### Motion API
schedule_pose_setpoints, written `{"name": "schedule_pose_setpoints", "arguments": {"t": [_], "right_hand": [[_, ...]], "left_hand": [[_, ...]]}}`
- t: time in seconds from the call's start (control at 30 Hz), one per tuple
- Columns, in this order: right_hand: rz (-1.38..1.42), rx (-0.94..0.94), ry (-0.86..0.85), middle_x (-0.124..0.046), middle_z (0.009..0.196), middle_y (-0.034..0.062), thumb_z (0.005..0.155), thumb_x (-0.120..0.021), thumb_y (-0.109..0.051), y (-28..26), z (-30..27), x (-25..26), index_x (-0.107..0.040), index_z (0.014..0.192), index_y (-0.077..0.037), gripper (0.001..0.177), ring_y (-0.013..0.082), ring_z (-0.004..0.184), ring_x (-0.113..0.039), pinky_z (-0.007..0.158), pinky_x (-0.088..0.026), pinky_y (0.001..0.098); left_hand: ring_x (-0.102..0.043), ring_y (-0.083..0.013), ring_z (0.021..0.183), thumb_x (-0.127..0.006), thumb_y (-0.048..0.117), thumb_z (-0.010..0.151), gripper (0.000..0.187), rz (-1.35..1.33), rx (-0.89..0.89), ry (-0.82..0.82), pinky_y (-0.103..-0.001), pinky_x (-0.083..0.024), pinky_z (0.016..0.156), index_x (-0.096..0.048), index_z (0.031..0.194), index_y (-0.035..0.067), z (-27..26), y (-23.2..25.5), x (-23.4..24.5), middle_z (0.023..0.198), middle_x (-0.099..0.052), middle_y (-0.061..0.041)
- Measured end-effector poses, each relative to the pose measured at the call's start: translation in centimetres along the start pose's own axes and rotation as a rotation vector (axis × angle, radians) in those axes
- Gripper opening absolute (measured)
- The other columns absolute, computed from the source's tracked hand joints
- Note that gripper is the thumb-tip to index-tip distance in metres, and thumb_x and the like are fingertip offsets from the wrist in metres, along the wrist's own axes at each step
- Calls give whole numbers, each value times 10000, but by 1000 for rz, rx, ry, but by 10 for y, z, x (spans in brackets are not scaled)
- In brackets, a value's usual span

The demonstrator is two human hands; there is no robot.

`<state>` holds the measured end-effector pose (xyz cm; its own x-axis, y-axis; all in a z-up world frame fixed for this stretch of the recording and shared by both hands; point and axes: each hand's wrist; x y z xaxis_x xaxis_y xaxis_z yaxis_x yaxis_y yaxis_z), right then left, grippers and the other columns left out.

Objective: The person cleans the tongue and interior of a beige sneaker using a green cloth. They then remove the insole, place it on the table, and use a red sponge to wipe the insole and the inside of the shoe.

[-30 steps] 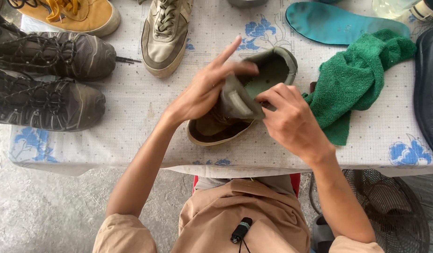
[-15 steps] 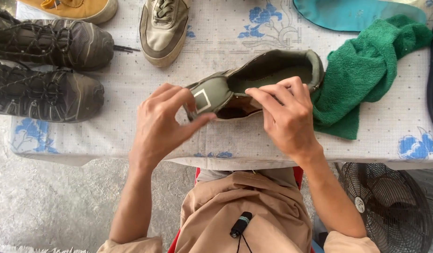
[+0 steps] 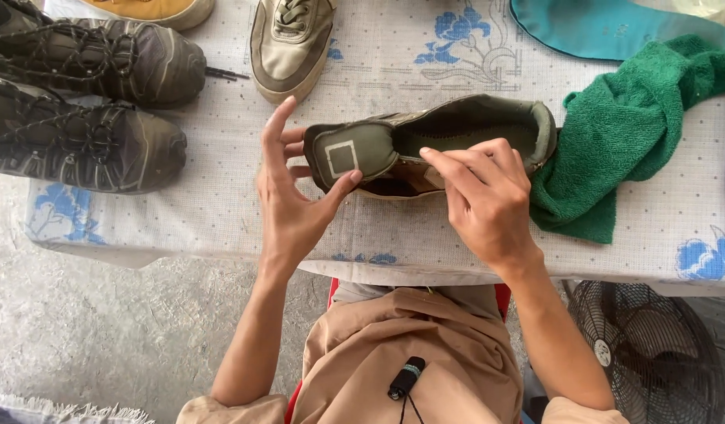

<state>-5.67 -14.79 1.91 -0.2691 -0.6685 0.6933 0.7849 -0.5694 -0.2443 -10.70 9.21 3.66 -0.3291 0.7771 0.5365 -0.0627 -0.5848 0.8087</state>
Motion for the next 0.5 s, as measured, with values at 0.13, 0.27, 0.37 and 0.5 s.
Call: {"name": "schedule_pose_setpoints", "arguments": {"t": [0.13,0.27,0.37,0.5], "right_hand": [[48,-15,101,-688,848,93,985,-777,127,-8,3,-3,-742,1179,23,223,259,816,-556,727,-482,359],[-45,-5,228,-679,786,142,953,-846,11,-17,2,-24,-779,1074,20,139,213,703,-606,541,-482,290],[-101,4,341,-763,841,39,879,-780,42,-28,7,-36,-845,1029,-97,215,157,694,-634,634,-540,260],[-166,-15,266,-821,934,92,939,-776,146,-67,29,-9,-771,1079,63,162,198,740,-618,608,-548,295]], "left_hand": [[-727,-280,1129,-862,159,871,976,-642,98,22,-372,-721,904,-212,1595,238,9,10,-6,1296,-572,-222],[-675,-230,1162,-711,153,964,675,-843,221,127,-329,-604,1023,-381,1553,152,27,8,-25,1392,-640,-201],[-700,-318,1223,-853,81,928,878,-870,68,61,-435,-607,1062,-322,1622,166,33,-30,-64,1344,-656,-200],[-727,-322,1231,-700,132,1000,688,-768,48,-46,-412,-640,1051,-309,1566,124,39,5,-49,1353,-684,-280]]}}
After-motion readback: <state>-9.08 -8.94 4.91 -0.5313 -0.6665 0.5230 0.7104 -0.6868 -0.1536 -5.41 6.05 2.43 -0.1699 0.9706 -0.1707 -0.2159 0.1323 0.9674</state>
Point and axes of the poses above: each hand's wrist, its own z-axis towards the middle knuckle, its own x-axis out of the back of the hand, y = z × x
